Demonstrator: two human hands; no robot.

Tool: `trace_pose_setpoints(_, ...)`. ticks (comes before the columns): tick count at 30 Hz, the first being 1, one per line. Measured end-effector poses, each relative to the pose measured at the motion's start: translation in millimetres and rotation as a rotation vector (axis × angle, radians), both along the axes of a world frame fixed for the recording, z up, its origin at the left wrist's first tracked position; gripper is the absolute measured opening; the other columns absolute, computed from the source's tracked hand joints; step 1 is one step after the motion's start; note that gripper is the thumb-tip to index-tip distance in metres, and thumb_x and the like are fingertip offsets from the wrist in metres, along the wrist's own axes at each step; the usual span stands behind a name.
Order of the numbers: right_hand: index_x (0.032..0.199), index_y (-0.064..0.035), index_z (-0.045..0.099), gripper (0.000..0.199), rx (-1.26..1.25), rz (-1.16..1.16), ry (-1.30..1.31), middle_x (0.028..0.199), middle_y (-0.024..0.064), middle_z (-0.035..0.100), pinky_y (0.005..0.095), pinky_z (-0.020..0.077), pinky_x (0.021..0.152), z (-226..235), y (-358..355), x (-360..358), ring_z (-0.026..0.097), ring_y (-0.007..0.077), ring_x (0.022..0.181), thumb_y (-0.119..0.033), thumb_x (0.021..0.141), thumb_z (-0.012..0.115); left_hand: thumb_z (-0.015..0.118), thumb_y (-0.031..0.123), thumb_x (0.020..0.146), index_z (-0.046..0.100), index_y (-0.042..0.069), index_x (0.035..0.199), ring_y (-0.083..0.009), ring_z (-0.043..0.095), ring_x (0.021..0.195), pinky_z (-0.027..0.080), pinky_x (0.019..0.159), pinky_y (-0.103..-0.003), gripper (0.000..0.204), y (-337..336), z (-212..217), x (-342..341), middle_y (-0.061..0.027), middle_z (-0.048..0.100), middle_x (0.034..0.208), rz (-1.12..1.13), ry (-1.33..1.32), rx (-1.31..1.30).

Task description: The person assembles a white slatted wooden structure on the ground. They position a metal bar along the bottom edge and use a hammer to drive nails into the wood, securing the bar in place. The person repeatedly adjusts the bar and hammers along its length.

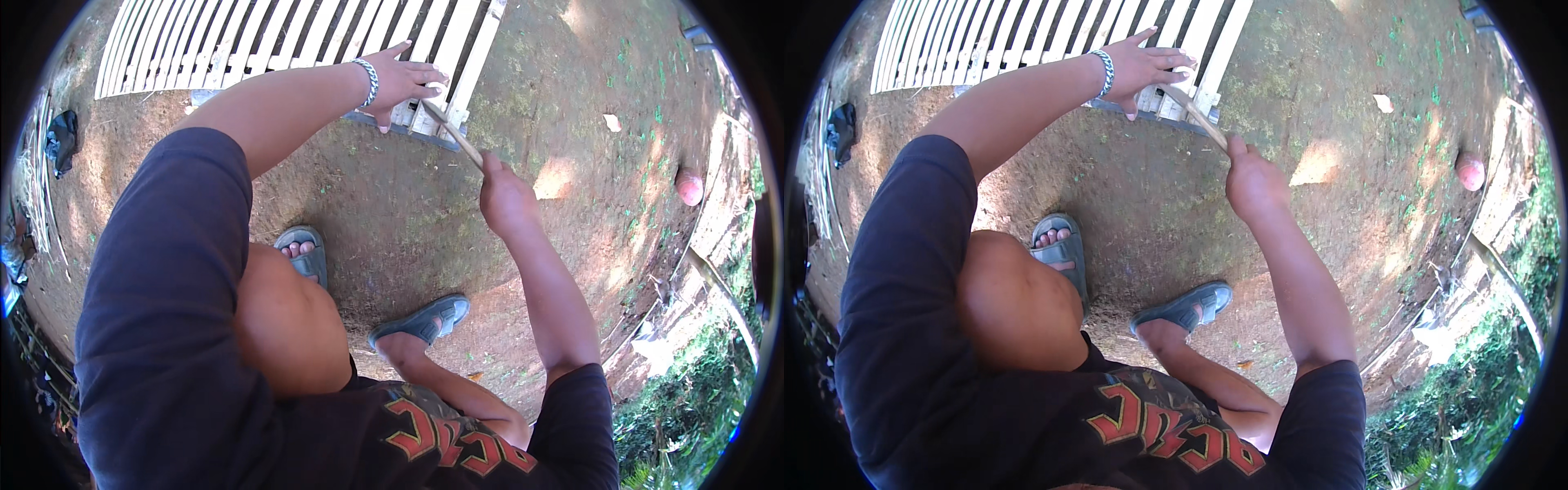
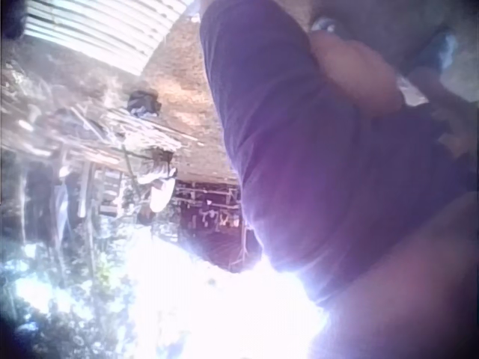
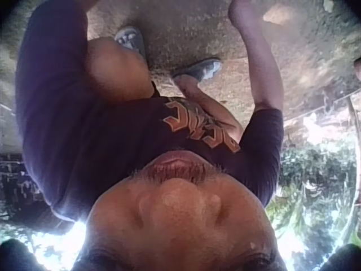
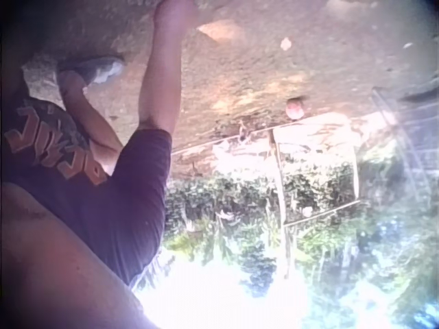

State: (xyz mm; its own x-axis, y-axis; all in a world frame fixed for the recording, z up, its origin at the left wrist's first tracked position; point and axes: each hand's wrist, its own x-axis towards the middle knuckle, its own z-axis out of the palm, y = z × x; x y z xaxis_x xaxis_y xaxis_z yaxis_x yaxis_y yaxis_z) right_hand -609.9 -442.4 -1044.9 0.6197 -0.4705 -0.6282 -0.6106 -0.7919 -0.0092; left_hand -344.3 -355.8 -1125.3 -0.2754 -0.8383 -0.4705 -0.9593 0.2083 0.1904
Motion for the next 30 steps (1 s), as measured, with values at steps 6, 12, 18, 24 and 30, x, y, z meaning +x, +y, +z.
trace_pose_setpoints(6, 0.138, -0.0128, 0.049, 0.036, 0.046, -0.019, -0.094, 0.105, 0.0234, 0.069, 0.0522, 0.0572, 0.077, -12.1, 4.7, -15.1, 0.070, 0.0426, 0.089, -0.007, 0.102, 0.048, 0.093, 0.051, 0.063, 0.031, 0.025, 0.163, -0.0122, 0.020, 0.158, 0.011, 0.131, -0.054, 0.120, -1.9, 3.4, -2.7, 0.0059, 0.019, 0.173, 0.020, -0.005, -0.002)
trace_pose_setpoints(12, 0.138, -0.0118, 0.049, 0.036, 0.059, 0.019, -0.367, 0.102, 0.0230, 0.069, 0.0518, 0.0576, 0.075, 1.6, 12.4, -10.0, 0.071, 0.0415, 0.087, -0.007, 0.102, 0.048, 0.094, 0.049, 0.062, 0.031, 0.026, 0.163, -0.0129, 0.021, 0.158, 0.011, 0.131, -0.054, 0.121, 4.4, 3.2, 0.6, 0.0057, 0.020, 0.172, 0.029, 0.005, 0.004)
trace_pose_setpoints(18, 0.136, -0.0122, 0.049, 0.036, 0.004, -0.015, 0.054, 0.106, 0.0209, 0.070, 0.0528, 0.0573, 0.079, -10.1, 5.7, -14.5, 0.071, 0.0413, 0.095, -0.007, 0.101, 0.048, 0.094, 0.051, 0.062, 0.031, 0.026, 0.163, -0.0131, 0.021, 0.158, 0.011, 0.132, -0.054, 0.122, 0.6, 4.5, 0.9, 0.0052, 0.019, 0.172, 0.015, -0.002, -0.002)
trace_pose_setpoints(24, 0.132, -0.0103, 0.048, 0.031, 0.036, -0.077, -0.012, 0.111, 0.0225, 0.069, 0.0528, 0.0569, 0.083, -7.7, 16.4, -18.4, 0.071, 0.0414, 0.100, -0.008, 0.100, 0.048, 0.095, 0.050, 0.061, 0.032, 0.026, 0.162, -0.0140, 0.020, 0.158, 0.009, 0.132, -0.054, 0.122, -1.0, 5.3, 0.2, 0.0048, 0.019, 0.173, 0.021, 0.038, -0.014)
trace_pose_setpoints(30, 0.131, -0.0060, 0.047, 0.034, 0.184, -0.259, -0.061, 0.109, 0.0288, 0.067, 0.0557, 0.0544, 0.084, -2.2, 29.0, -1.7, 0.069, 0.0471, 0.098, -0.010, 0.098, 0.055, 0.095, 0.052, 0.059, 0.031, 0.020, 0.162, -0.0160, 0.019, 0.159, 0.009, 0.132, -0.054, 0.125, 3.3, 2.3, 9.0, 0.0005, 0.017, 0.173, -0.020, 0.047, -0.013)
